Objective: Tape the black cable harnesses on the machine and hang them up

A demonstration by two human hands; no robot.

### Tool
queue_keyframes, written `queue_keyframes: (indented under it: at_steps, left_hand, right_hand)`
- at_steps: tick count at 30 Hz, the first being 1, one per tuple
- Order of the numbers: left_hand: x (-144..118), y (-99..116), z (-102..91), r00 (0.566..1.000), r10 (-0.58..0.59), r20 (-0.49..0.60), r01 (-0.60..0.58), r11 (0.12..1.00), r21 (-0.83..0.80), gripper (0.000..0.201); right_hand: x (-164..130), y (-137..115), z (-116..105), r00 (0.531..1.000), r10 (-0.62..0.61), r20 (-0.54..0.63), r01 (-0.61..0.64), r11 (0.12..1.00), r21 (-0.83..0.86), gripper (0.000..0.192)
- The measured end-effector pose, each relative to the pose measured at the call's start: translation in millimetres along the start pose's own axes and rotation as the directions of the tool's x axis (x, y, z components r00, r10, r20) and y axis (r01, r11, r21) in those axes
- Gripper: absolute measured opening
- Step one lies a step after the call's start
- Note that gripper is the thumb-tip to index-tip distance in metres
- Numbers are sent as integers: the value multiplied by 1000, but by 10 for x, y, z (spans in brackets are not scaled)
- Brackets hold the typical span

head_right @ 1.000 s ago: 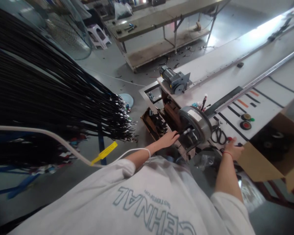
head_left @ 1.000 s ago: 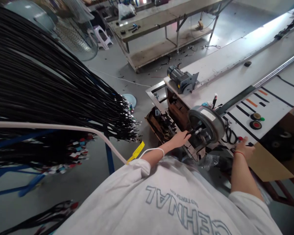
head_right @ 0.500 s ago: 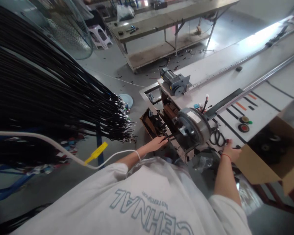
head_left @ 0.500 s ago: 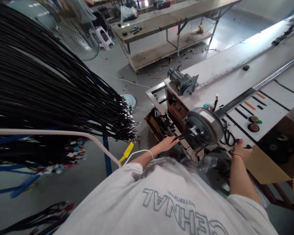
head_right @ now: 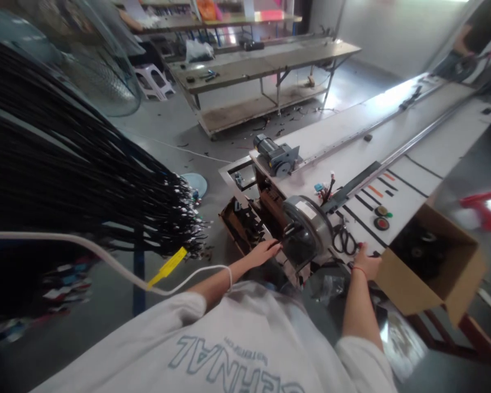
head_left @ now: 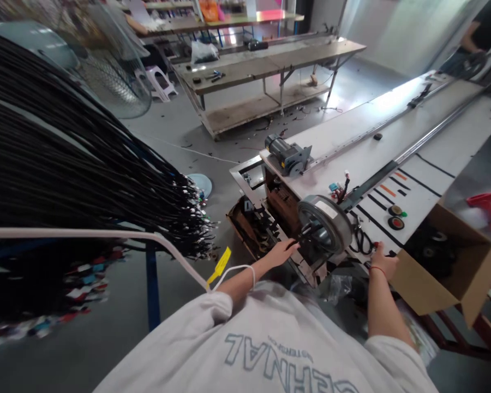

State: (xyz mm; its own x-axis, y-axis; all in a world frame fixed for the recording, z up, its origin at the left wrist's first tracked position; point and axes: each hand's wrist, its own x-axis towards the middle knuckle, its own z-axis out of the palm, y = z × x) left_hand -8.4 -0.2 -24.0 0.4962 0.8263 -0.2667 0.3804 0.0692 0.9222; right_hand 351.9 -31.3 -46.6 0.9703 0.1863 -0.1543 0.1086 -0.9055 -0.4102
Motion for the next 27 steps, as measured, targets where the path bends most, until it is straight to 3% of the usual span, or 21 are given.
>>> queue_keyframes:
  at_steps: [4, 7, 13, 20, 23, 27]
  left_hand:
    - [113, 41, -66, 983, -149, 109, 173, 949, -265, 50]
    - [117, 106, -69, 976, -121, 181, 173, 936, -307, 54]
    - [56, 88, 61, 988, -140, 62, 152, 952, -267, 65]
    - [86, 61, 107, 992, -122, 39, 128, 971, -202, 61]
    - [-1, -37, 71, 992, -86, 91, 102, 976, -191, 57]
    - [-291, -308, -87, 958, -42, 284, 21, 997, 76, 45]
  right_hand:
    - [13, -1, 15, 1000, 8, -17, -7, 1000, 25, 77]
    - [8, -3, 10, 1000, 16, -7, -16, 999, 27, 79]
    - [-13, 3, -23, 999, 25, 27, -27, 999, 45, 83]
    - [-4, 19, 8, 1000, 25, -12, -24, 995, 97, 82]
    - [0, 18, 17, 999, 18, -28, -15, 996, 92, 79]
    - [13, 22, 30, 1000, 10, -24, -8, 996, 86, 75]
